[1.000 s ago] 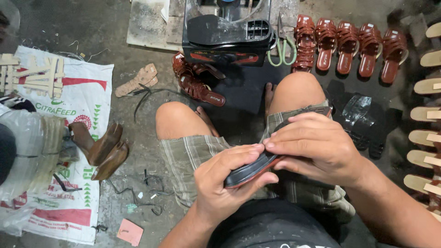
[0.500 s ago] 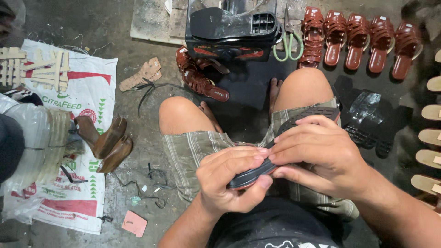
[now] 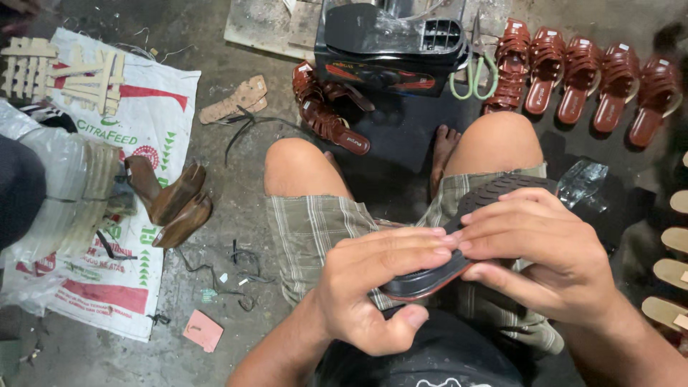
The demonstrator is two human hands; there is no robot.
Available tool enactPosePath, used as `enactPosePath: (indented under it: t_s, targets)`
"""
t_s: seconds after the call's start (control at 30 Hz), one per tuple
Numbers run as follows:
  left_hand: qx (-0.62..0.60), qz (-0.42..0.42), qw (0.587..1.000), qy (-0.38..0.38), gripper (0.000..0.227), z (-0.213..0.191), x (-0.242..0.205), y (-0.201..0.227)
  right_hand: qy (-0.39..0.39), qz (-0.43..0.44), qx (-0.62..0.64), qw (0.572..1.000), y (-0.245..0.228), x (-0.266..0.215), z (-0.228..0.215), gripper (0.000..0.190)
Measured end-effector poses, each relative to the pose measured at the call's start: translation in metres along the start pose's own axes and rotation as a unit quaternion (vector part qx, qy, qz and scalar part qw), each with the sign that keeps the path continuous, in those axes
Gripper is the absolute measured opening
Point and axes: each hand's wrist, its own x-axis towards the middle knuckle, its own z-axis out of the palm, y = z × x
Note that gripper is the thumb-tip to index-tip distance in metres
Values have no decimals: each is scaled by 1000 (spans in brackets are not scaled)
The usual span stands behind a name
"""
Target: The person assembles brown sandals by attaching black rubber soles to the upper straps. They use a gas stove to heat the sole, a scraper to smooth the edges, and pliers to trim excess material. The process is repeated for multiple sandals.
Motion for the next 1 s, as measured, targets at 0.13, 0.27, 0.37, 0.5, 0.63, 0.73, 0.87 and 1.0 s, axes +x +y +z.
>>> enactPosePath:
  t_s: [0.13,0.27,0.37,0.5,0.63,0.73,0.87,1.0]
  targets:
    - [-25,-12,1000,-6,42,1,-4,-2,10,-1,11,1000,-2,1,2,29]
    - [-49,-5,998,-25,45,-4,-1,-2,7,4,4,1000,-3,1,3,30]
    - [6,-3,1000,-13,46,-5,0,0,11,9,-19,1000,-3,-4,5,30]
    - [136,-48,989,30,46,-10,-13,-9,89,-41,-42,994,-10,-18,6,32]
    - [-306,-273,869,277,44,7,-33,-45,-28,44,75,996,-14,-29,21,18]
    - [-411,-302,836,204,48,29,-49,-64,13,275,349,896,16,-25,60,47]
    - [-408,-307,853,104,67,64,-60,-68,203,338,475,787,48,-32,79,29]
    - [-551,-298,751,209,70,41,-55,-80,22,351,384,854,42,-42,57,28]
